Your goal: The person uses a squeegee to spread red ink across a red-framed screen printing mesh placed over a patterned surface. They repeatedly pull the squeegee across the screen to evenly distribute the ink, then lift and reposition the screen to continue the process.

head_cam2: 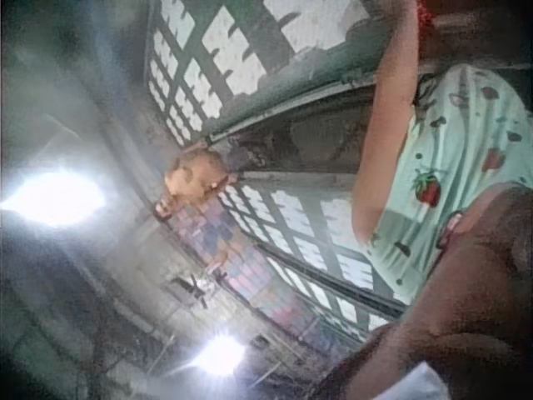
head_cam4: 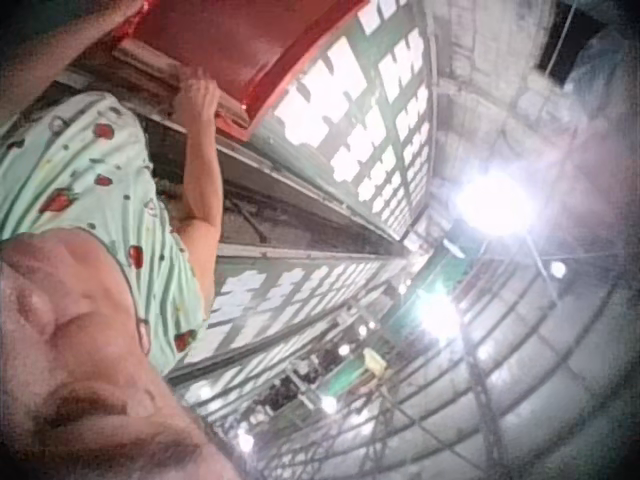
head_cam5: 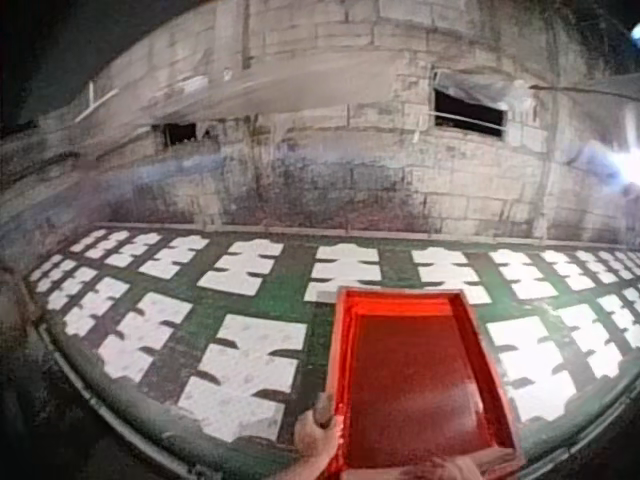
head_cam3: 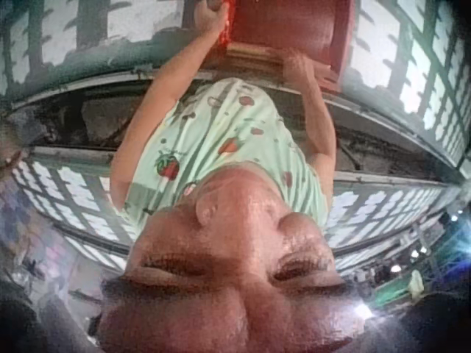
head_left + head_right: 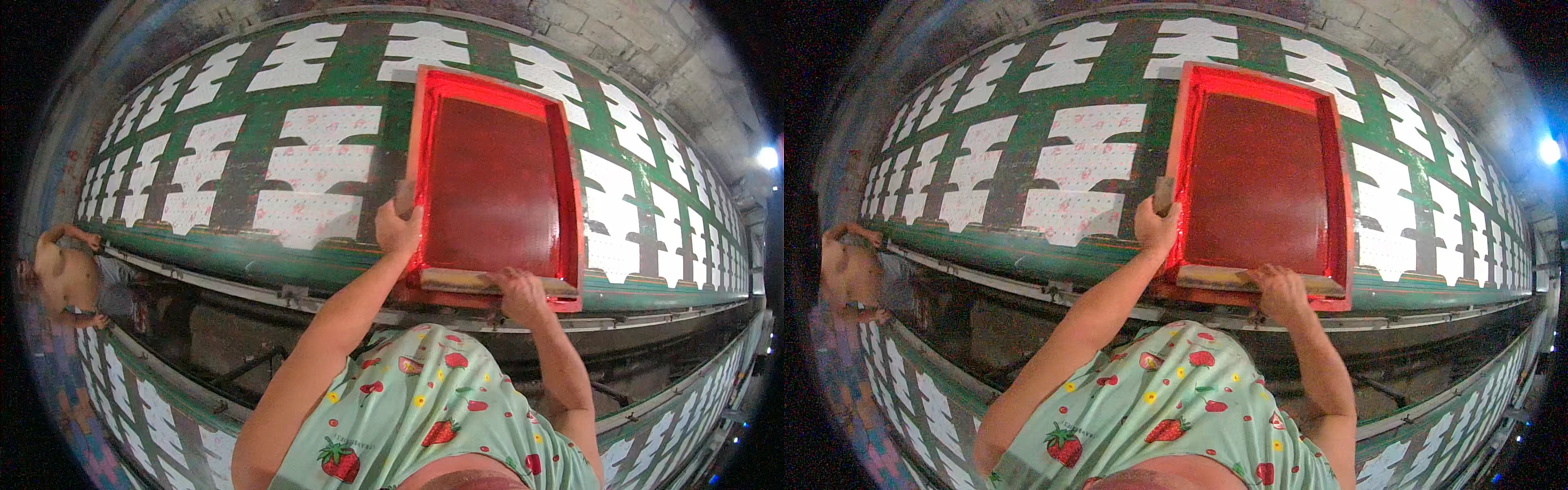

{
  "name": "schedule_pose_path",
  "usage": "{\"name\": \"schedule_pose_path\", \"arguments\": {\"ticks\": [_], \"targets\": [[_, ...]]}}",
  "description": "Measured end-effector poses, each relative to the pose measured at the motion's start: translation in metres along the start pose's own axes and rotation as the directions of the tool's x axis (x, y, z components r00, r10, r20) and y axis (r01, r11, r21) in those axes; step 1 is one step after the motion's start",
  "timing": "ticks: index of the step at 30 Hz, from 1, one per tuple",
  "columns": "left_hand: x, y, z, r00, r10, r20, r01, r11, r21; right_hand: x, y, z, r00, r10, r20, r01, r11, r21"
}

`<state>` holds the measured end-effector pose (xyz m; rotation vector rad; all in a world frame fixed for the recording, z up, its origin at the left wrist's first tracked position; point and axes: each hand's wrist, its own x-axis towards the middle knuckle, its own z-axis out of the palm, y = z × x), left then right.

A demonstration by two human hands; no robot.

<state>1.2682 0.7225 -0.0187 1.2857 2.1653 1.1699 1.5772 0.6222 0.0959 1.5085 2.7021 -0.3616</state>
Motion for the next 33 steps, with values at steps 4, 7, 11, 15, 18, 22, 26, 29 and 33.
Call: {"name": "schedule_pose_path", "arguments": {"ticks": [4,7,11,15,18,22,26,29,33], "targets": [[-0.003,-0.004,0.002,0.997,0.073,-0.028,-0.077,0.973,-0.22,0.005,0.003,-0.015,0.991,0.097,0.09,-0.102,0.993,0.055],[-0.002,-0.007,0.004,0.993,0.097,-0.062,-0.112,0.949,-0.294,-0.006,-0.005,-0.009,0.993,0.093,0.067,-0.095,0.995,0.017],[-0.003,-0.011,0.008,0.997,0.072,0.023,-0.06,0.943,-0.328,-0.02,-0.019,0.01,0.995,0.087,-0.046,-0.086,0.996,0.02],[-0.005,-0.011,0.006,0.995,0.101,0.015,-0.09,0.94,-0.329,-0.022,-0.026,0.025,0.988,0.093,-0.125,-0.093,0.996,0.006],[-0.005,-0.008,0.004,0.996,0.078,0.03,-0.063,0.94,-0.336,-0.009,-0.017,0.032,0.981,0.069,-0.181,-0.07,0.998,0.003],[-0.005,-0.01,0.004,0.996,0.07,0.062,-0.046,0.944,-0.328,0.033,0.014,0.034,0.969,0.03,-0.244,-0.036,0.999,-0.02],[-0.006,-0.012,0.004,0.997,0.02,0.07,0.007,0.932,-0.362,0.097,0.055,0.025,0.964,0.025,-0.264,-0.042,0.998,-0.056],[-0.007,-0.01,0.004,0.997,0.009,0.079,0.022,0.922,-0.386,0.159,0.093,0.019,0.966,0.067,-0.252,-0.099,0.988,-0.117],[-0.009,-0.005,0.001,0.997,-0.023,0.074,0.046,0.941,-0.334,0.24,0.15,0.004,0.965,0.036,-0.261,-0.076,0.987,-0.145]]}}
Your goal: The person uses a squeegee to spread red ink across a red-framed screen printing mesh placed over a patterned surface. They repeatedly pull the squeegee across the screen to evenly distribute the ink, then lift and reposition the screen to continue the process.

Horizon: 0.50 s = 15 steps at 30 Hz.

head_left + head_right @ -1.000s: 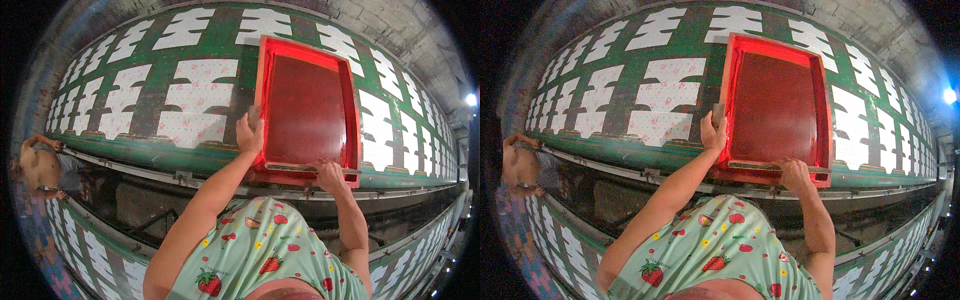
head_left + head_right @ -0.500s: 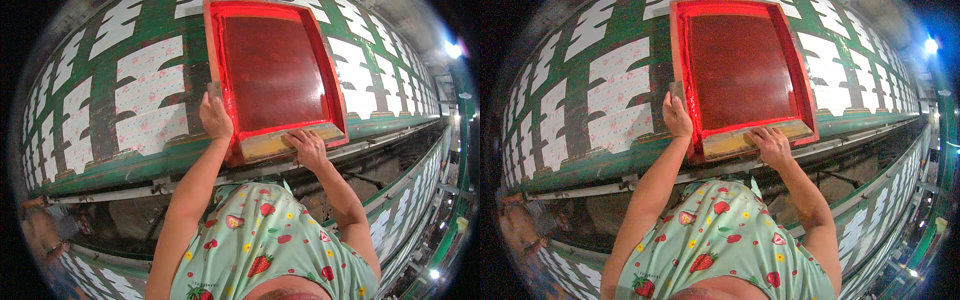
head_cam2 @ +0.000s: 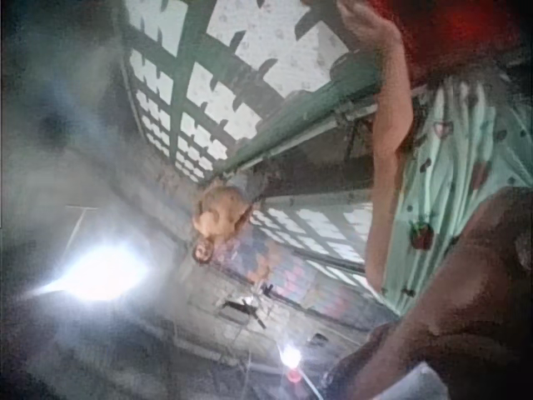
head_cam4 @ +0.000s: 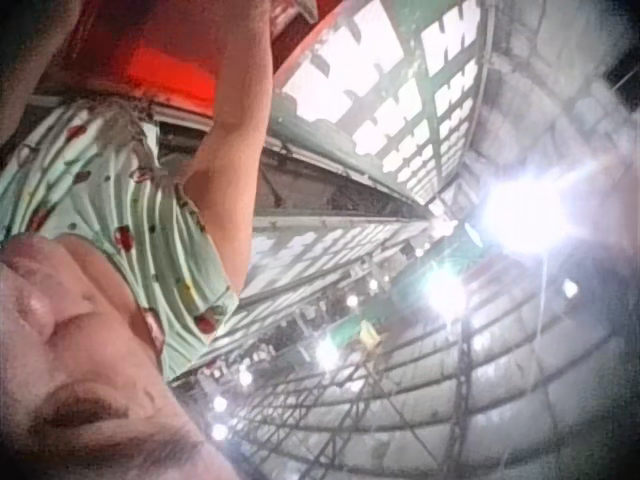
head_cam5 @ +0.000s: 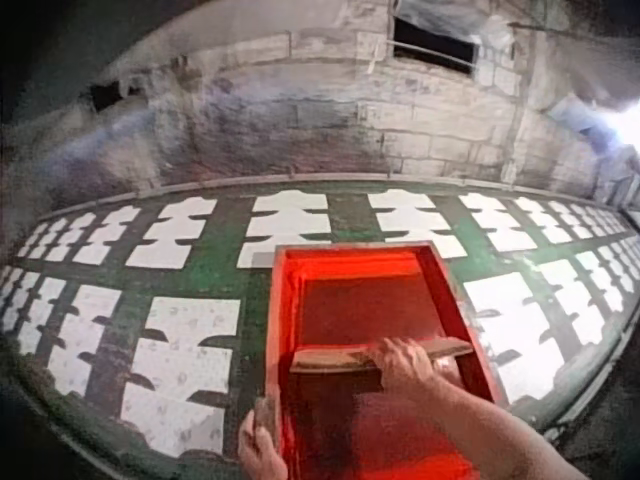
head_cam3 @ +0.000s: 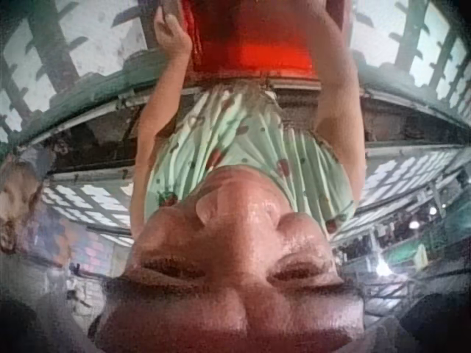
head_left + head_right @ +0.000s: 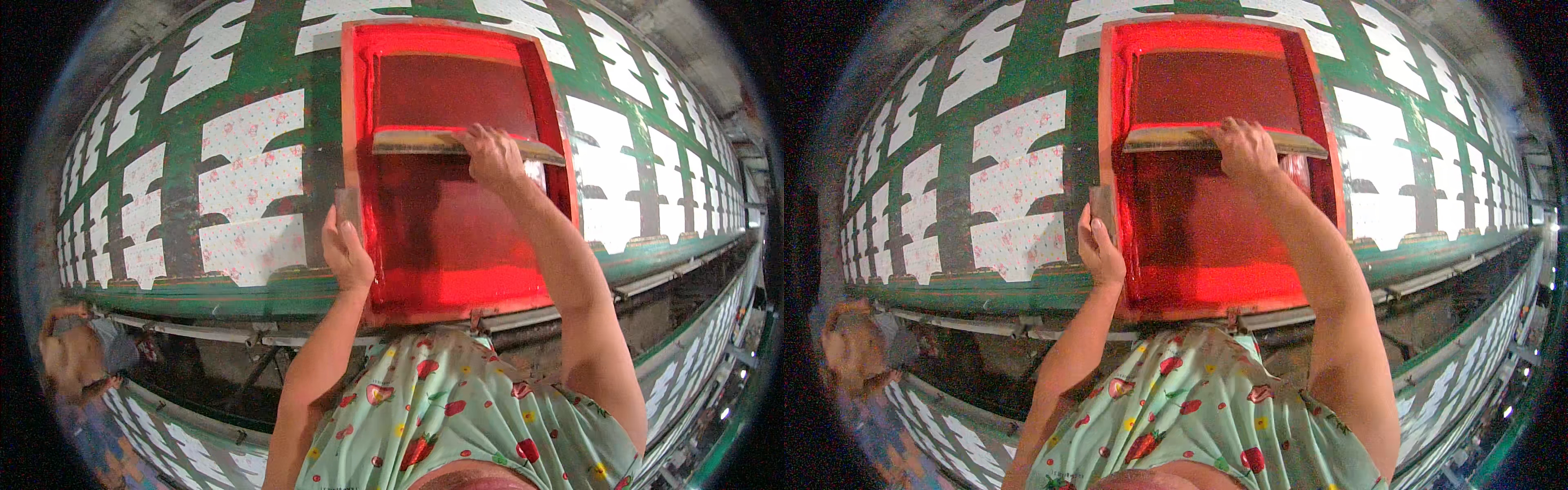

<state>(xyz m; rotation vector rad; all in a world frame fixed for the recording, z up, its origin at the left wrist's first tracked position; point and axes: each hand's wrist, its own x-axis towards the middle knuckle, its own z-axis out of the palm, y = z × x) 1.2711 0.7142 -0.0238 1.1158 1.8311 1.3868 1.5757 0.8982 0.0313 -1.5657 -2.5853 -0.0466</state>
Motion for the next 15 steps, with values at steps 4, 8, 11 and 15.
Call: {"name": "schedule_pose_path", "arguments": {"ticks": [4,8,11,15], "targets": [[-0.002,0.003,0.001,0.999,0.015,-0.036,-0.012,0.996,0.092,0.081,0.05,0.024,0.997,-0.031,-0.074,0.025,0.997,-0.078],[-0.002,0.006,0.002,0.999,0.021,-0.046,-0.017,0.995,0.099,0.151,0.084,0.033,0.998,0.013,-0.055,-0.019,0.994,-0.104],[-0.003,0.012,0.004,0.998,-0.014,-0.056,0.019,0.996,0.084,0.204,0.106,0.015,0.977,0.056,0.205,-0.025,0.989,-0.149],[-0.004,0.02,0.006,0.997,0.006,-0.076,0.006,0.989,0.149,0.234,0.134,0.008,0.996,0.027,0.081,-0.025,0.999,-0.025]]}}
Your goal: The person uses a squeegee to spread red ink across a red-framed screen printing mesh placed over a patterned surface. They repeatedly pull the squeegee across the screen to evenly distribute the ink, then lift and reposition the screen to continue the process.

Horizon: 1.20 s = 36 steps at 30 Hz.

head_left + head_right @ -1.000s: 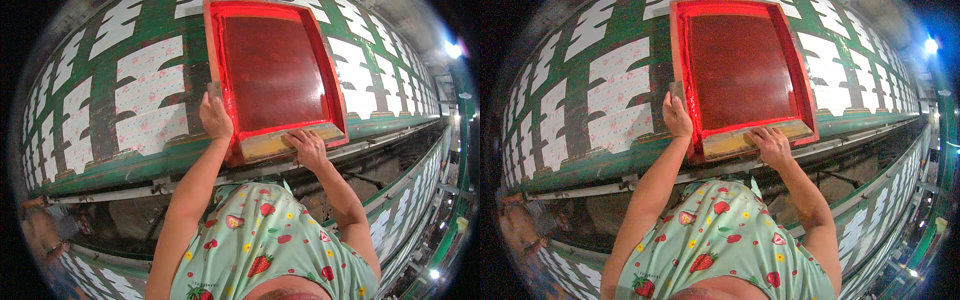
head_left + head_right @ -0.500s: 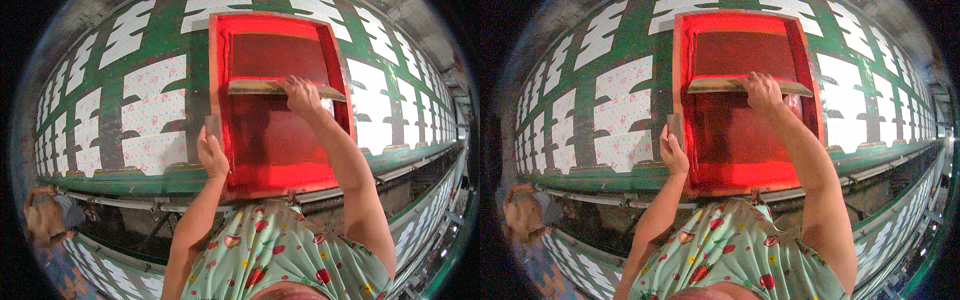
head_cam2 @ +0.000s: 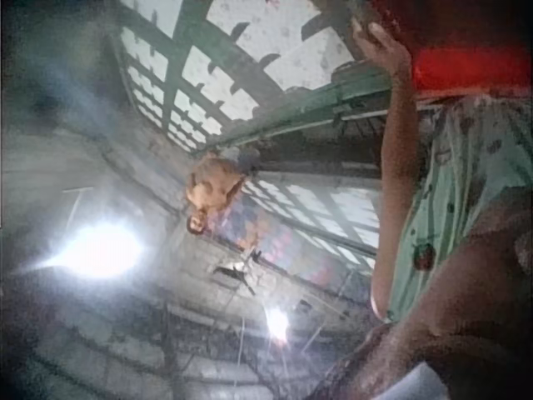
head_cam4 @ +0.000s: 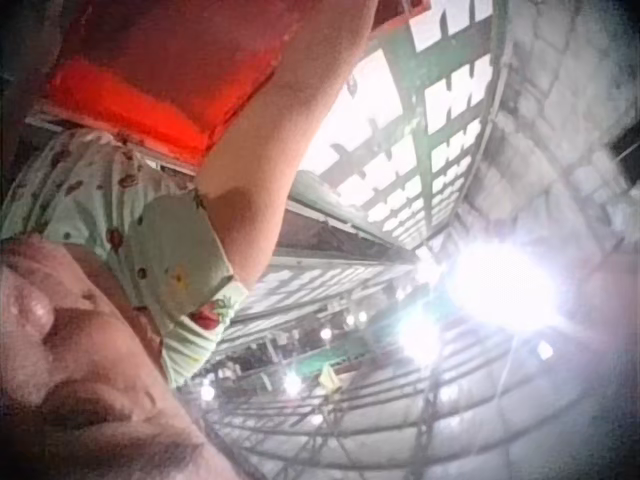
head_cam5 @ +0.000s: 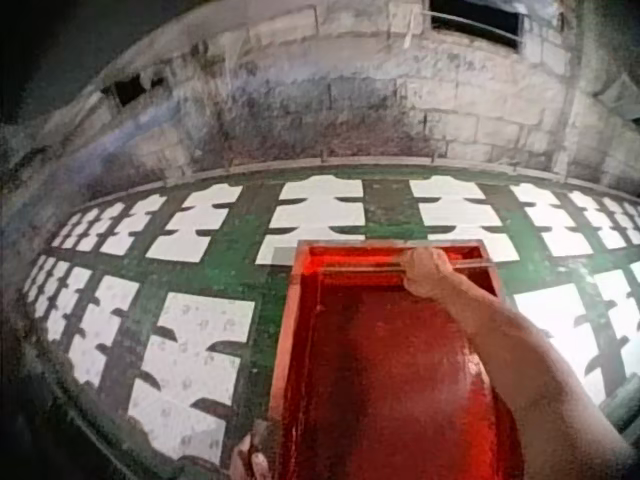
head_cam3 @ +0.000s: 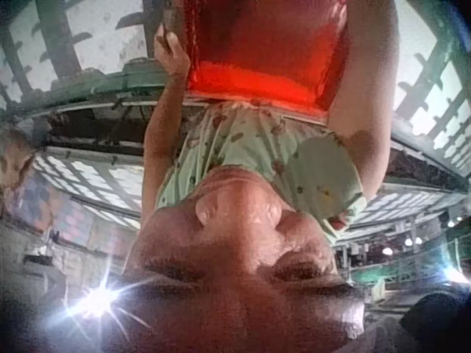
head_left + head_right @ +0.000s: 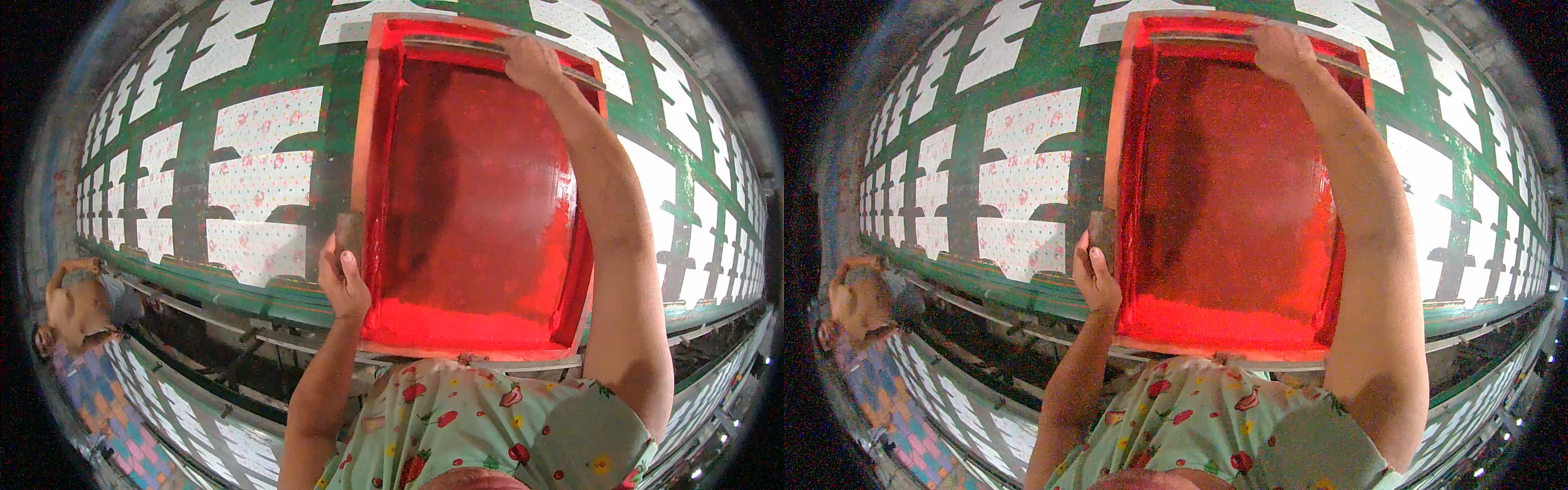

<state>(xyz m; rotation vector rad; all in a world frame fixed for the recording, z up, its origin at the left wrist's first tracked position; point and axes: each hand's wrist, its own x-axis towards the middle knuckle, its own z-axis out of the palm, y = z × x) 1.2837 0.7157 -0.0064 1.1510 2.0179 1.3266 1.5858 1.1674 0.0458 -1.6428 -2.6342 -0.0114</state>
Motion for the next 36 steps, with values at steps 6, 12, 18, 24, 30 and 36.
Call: {"name": "schedule_pose_path", "arguments": {"ticks": [6,12,18,24,30,36], "targets": [[0.001,-0.001,0.0,1.0,-0.026,-0.012,0.027,0.996,0.087,0.002,0.012,0.006,0.996,-0.081,-0.028,0.079,0.995,-0.064],[0.003,-0.004,0.0,0.999,-0.041,-0.008,0.041,0.997,0.071,-0.039,-0.012,-0.014,0.993,-0.094,0.065,0.094,0.996,0.01],[0.008,-0.006,0.001,0.999,0.015,0.028,-0.015,1.0,-0.01,-0.149,-0.07,-0.026,0.971,-0.1,0.218,0.09,0.994,0.055],[0.012,-0.015,0.002,0.999,0.033,-0.002,-0.033,0.999,0.019,-0.284,-0.142,-0.034,0.961,-0.103,0.258,0.071,0.989,0.132],[0.016,-0.026,0.003,0.997,0.065,-0.028,-0.067,0.992,-0.104,-0.416,-0.207,-0.037,0.991,-0.081,0.104,0.067,0.99,0.128],[0.015,-0.03,0.004,0.993,0.098,-0.061,-0.102,0.993,-0.054,-0.493,-0.246,-0.044,0.997,-0.056,0.054,0.046,0.985,0.164]]}}
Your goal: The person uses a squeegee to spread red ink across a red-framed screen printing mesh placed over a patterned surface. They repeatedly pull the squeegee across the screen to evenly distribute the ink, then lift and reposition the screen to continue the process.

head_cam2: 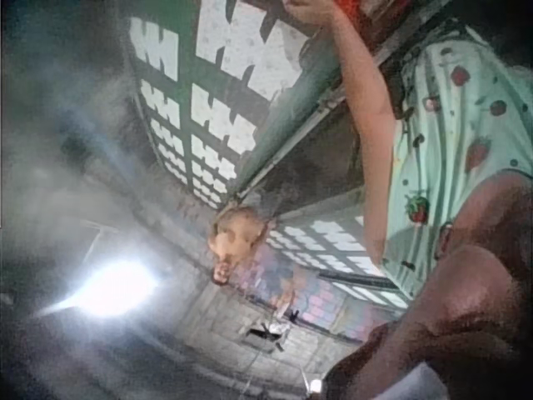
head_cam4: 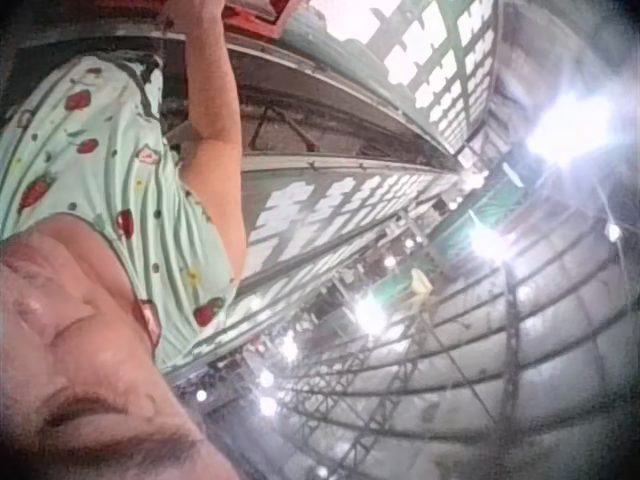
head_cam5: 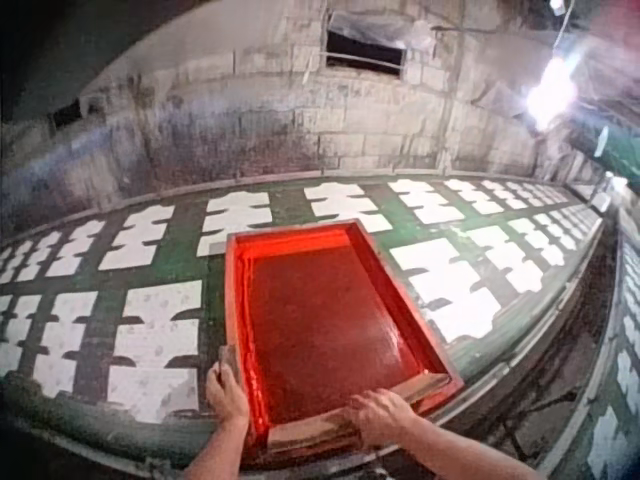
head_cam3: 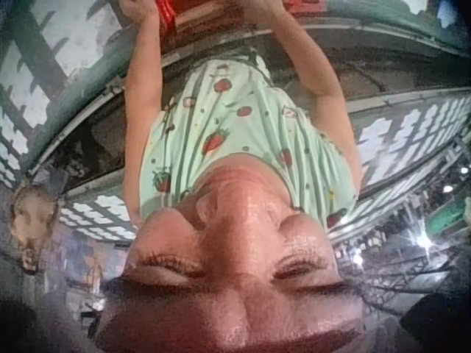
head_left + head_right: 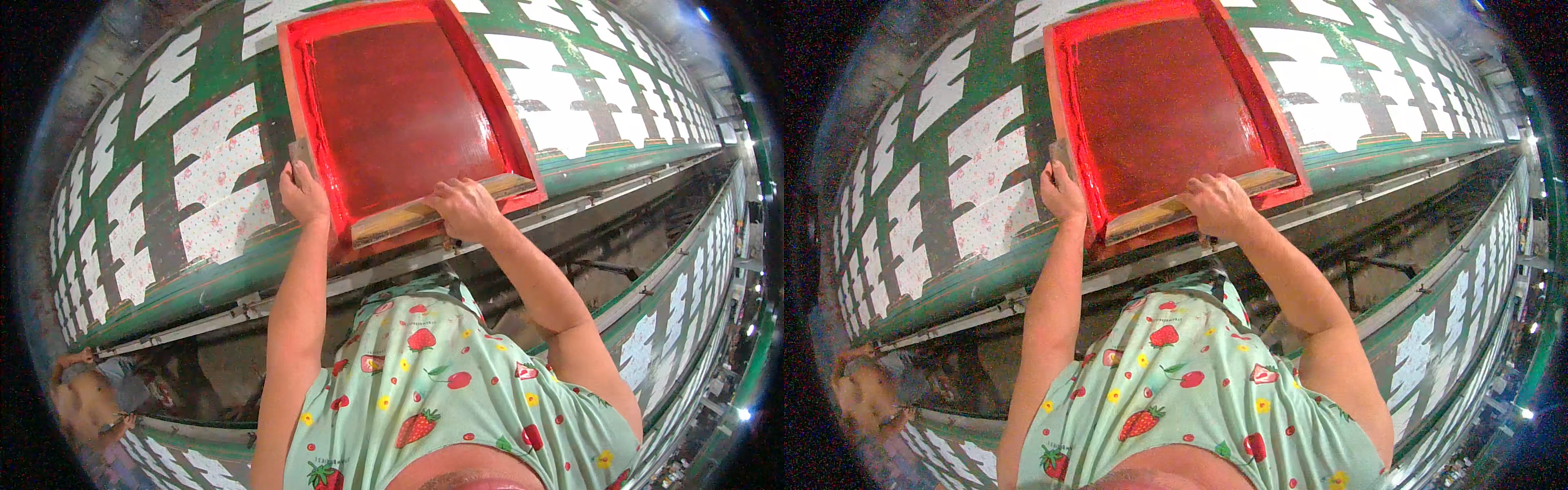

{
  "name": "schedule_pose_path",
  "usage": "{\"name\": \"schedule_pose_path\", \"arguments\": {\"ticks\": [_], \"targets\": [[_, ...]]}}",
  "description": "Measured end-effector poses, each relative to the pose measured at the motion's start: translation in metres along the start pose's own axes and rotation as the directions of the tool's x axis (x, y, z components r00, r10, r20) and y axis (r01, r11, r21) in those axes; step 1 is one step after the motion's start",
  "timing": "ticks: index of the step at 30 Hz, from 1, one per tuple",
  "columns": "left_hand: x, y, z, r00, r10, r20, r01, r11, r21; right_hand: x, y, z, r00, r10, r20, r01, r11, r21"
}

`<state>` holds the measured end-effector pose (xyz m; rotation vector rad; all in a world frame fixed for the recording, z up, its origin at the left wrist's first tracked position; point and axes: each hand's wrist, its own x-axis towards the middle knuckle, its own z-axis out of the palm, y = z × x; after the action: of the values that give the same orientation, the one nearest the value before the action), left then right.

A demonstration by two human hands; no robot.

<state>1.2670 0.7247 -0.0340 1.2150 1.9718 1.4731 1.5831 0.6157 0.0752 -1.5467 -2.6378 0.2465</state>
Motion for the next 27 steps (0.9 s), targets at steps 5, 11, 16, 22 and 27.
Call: {"name": "schedule_pose_path", "arguments": {"ticks": [5,11,16,22,27], "targets": [[0.004,0.015,-0.003,1.0,-0.02,0.012,0.015,0.959,0.284,-0.026,-0.004,0.006,0.997,-0.05,-0.057,0.057,0.99,0.131],[0.003,0.03,-0.004,0.991,-0.133,0.013,0.108,0.85,0.515,-0.046,0.033,0.005,0.977,-0.204,-0.069,0.215,0.944,0.249],[0.004,0.022,0.001,0.993,-0.11,-0.038,0.114,0.866,0.487,-0.101,0.111,-0.012,0.935,-0.067,-0.348,0.204,0.905,0.373],[0.012,0.012,0.003,0.985,-0.157,-0.073,0.171,0.824,0.54,-0.14,0.199,-0.004,0.807,0.365,-0.465,-0.129,0.877,0.463],[0.01,0.016,0.005,0.988,-0.127,-0.082,0.152,0.843,0.515,-0.133,0.229,0.015,0.763,0.551,-0.338,-0.34,0.788,0.514]]}}
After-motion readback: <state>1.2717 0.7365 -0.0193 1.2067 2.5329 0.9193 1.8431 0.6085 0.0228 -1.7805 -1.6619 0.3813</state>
